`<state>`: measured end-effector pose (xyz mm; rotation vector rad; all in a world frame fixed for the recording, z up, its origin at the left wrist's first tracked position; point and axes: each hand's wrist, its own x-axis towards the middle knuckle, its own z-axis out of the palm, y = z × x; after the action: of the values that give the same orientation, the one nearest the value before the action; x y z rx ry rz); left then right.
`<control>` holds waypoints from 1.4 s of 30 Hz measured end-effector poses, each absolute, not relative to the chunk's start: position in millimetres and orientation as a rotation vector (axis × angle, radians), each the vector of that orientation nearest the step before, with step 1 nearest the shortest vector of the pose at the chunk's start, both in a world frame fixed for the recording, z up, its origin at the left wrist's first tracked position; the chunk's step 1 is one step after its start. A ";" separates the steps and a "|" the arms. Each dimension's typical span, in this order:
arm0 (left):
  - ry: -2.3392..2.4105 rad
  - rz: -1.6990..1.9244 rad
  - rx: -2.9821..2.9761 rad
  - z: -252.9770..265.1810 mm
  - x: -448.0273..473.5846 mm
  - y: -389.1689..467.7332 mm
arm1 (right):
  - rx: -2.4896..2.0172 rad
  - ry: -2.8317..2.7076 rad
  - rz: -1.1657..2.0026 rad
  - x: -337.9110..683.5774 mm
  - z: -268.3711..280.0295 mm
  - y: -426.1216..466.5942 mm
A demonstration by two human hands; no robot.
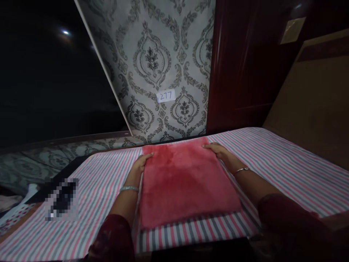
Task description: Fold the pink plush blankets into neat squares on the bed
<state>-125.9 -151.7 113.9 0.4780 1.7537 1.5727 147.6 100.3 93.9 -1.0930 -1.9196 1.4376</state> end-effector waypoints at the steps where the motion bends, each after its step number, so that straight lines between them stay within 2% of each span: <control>1: 1.740 1.629 0.503 124.1 -126.3 -154.0 | -1.066 -1.897 1.466 148.6 104.5 102.1; 4: 1.701 1.847 0.629 165.7 -129.9 -159.1 | -0.902 -1.770 1.518 148.7 143.3 114.2; 6: 1.672 2.018 0.823 197.9 -130.9 -161.8 | -0.692 -1.654 1.437 148.9 171.9 123.3; 9: 1.649 2.177 1.215 233.2 -126.4 -171.7 | -0.426 -1.563 1.157 157.8 203.4 126.2; 12: 1.787 2.170 1.486 224.9 -116.8 -194.0 | -0.378 -1.627 0.863 181.0 193.3 109.1; 15: 2.120 1.950 1.628 165.2 -104.8 -225.3 | -0.448 -1.816 0.677 210.2 130.3 80.2; 18: 2.387 1.536 1.633 87.0 -90.3 -259.6 | -0.414 -2.101 0.614 237.6 46.4 54.8; 20: 2.393 1.208 1.634 48.4 -83.3 -281.1 | -0.398 -2.248 0.612 254.6 4.0 46.4; 22: 2.374 1.000 1.639 29.8 -82.3 -297.8 | -0.398 -2.326 0.626 269.8 -16.1 46.3; 25: 2.548 0.960 1.516 35.9 -86.8 -304.9 | -0.496 -2.323 0.636 281.7 -6.3 52.1; 29: 2.819 0.915 1.511 72.4 -69.8 -267.5 | -0.725 -2.293 0.519 252.3 39.3 38.7; 33: 2.769 0.516 1.735 94.2 -27.2 -204.2 | -0.581 -2.620 0.335 185.4 64.7 4.3; 37: 2.819 0.170 1.648 78.8 -8.3 -177.0 | -0.713 -2.781 0.166 149.4 51.4 -13.8; 42: 2.906 0.101 1.618 46.4 -13.5 -186.5 | -0.723 -2.766 0.036 152.7 20.4 -13.2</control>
<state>-13.5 -186.5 46.4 1.6181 2.9061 0.1015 152.7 -13.2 20.4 -0.7227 -2.7658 0.0357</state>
